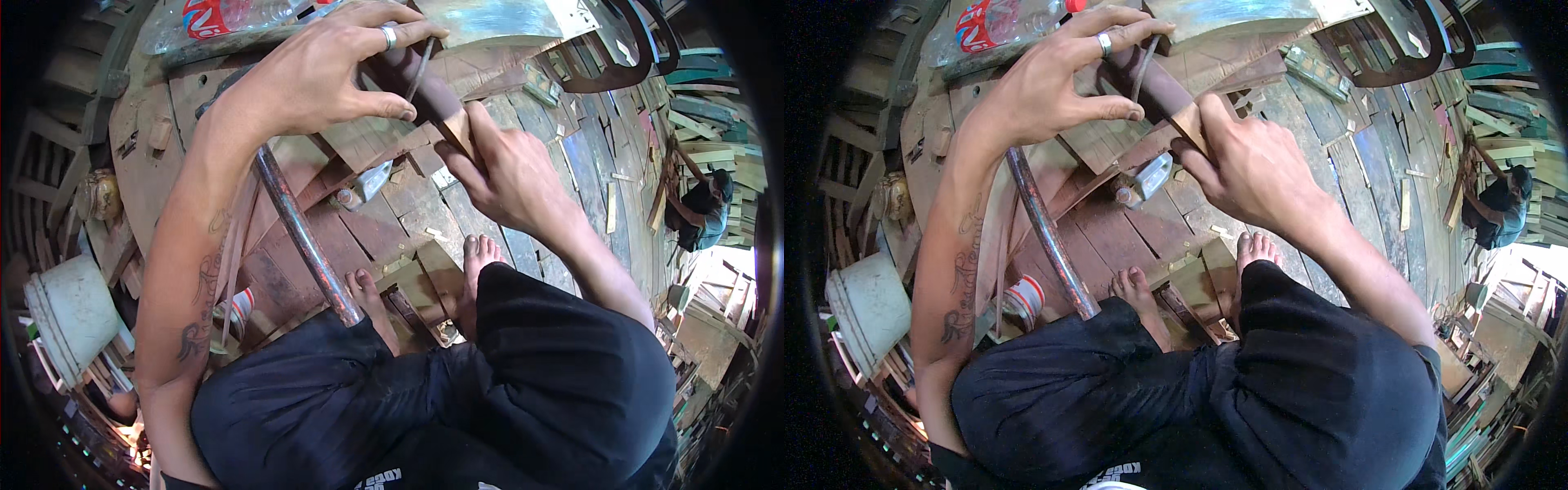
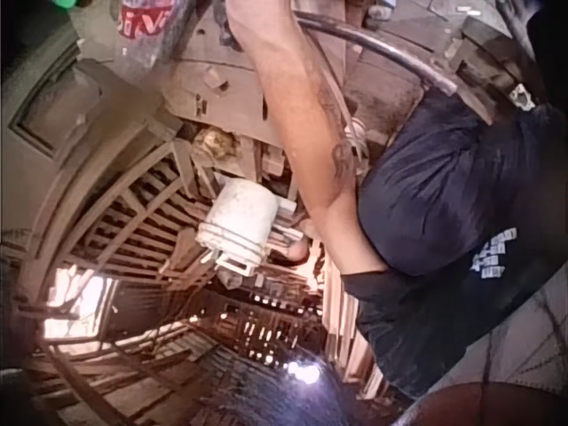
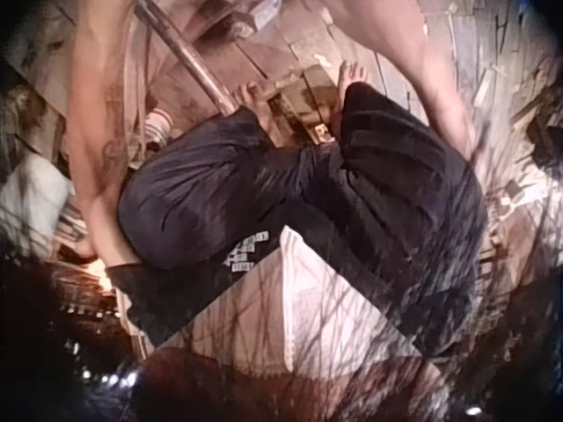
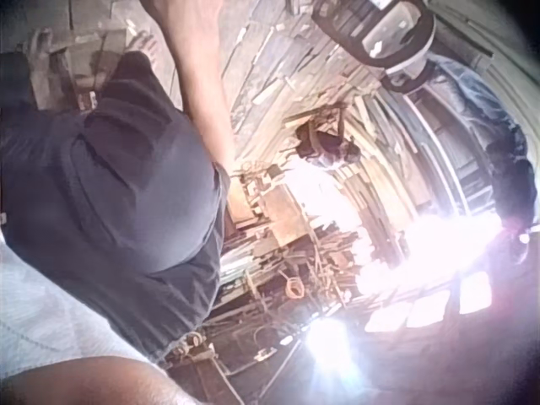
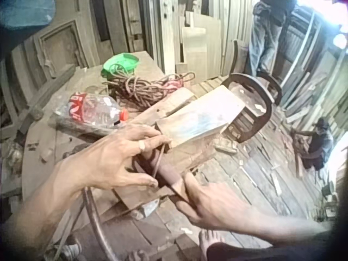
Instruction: The person sits on the floor and uses a chisel and a wooden mallet to carve a small piece of wood. They repeatedly strike the chisel to shape the wood, occasionally pausing to adjust the tool or inspect the carved area.
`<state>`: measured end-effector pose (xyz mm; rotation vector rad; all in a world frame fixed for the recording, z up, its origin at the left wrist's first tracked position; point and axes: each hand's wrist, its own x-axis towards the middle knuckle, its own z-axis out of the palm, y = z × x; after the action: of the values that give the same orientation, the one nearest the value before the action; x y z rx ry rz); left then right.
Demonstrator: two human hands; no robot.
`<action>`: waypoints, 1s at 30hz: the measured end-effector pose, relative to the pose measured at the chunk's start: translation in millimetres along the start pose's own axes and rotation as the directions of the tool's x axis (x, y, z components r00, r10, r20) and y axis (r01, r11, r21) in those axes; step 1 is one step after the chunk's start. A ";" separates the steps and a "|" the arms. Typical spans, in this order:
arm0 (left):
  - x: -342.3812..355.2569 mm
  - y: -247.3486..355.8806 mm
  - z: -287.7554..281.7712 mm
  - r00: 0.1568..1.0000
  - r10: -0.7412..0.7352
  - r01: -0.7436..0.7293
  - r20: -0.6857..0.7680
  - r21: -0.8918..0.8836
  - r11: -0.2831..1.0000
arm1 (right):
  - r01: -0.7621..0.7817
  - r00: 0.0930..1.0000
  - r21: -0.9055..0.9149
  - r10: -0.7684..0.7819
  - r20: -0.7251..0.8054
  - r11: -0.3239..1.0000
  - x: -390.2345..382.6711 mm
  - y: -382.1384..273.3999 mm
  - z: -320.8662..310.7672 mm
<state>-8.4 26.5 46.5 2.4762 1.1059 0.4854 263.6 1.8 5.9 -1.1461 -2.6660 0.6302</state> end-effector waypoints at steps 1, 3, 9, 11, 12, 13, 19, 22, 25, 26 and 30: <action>-1.8 -0.2 0.1 0.999 0.036 -0.035 -0.023 0.048 0.998 | 0.000 1.000 0.001 0.000 0.001 1.000 -6.2 -1.8 -1.4; -1.1 1.9 1.8 0.998 0.054 -0.051 -0.040 0.061 0.997 | -0.145 0.983 0.059 0.137 0.122 0.988 -24.5 -4.0 -8.5; -1.1 -1.5 -0.5 1.000 0.012 -0.011 -0.026 0.039 0.999 | -0.056 0.997 0.016 0.055 0.062 0.998 -4.2 -2.7 -0.4; 0.0 -7.0 2.5 1.000 0.014 -0.015 -0.020 -0.042 0.999 | -0.025 1.000 0.013 0.024 0.003 1.000 -1.1 -2.6 3.8; -0.1 -7.4 3.3 0.999 0.016 -0.018 -0.033 -0.064 0.998 | -0.086 0.995 0.051 0.083 0.061 0.995 -8.7 -3.5 0.5; -2.5 -6.7 4.4 0.999 0.012 -0.014 -0.034 -0.066 0.998 | -0.084 0.995 0.051 0.081 0.066 0.995 -19.8 -3.9 -2.0; 1.6 7.2 -4.7 0.999 -0.036 0.036 -0.007 -0.040 0.999 | -0.108 0.987 0.003 0.106 0.122 0.994 -15.2 -0.9 -4.6; 0.8 0.4 -4.2 0.991 -0.117 0.123 0.062 -0.100 0.987 | -0.078 0.993 0.045 0.074 0.091 0.996 -8.9 -0.4 -0.5; -2.0 -8.8 0.6 1.000 -0.028 0.027 -0.003 -0.059 0.998 | -0.091 0.991 0.085 0.082 0.106 0.992 -30.0 2.2 -5.1; 1.3 -9.8 4.1 0.997 0.044 -0.044 -0.069 -0.001 0.999 | -0.112 0.988 0.062 0.104 0.117 0.992 -36.1 2.6 -7.0; -1.4 -6.9 5.5 0.996 0.041 -0.040 -0.082 0.008 0.999 | -0.083 0.994 0.038 0.080 0.078 0.996 -6.6 6.3 1.8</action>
<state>-11.0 28.6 38.3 2.5083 1.0919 0.6018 271.7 0.3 1.6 -1.2490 -2.6670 0.7543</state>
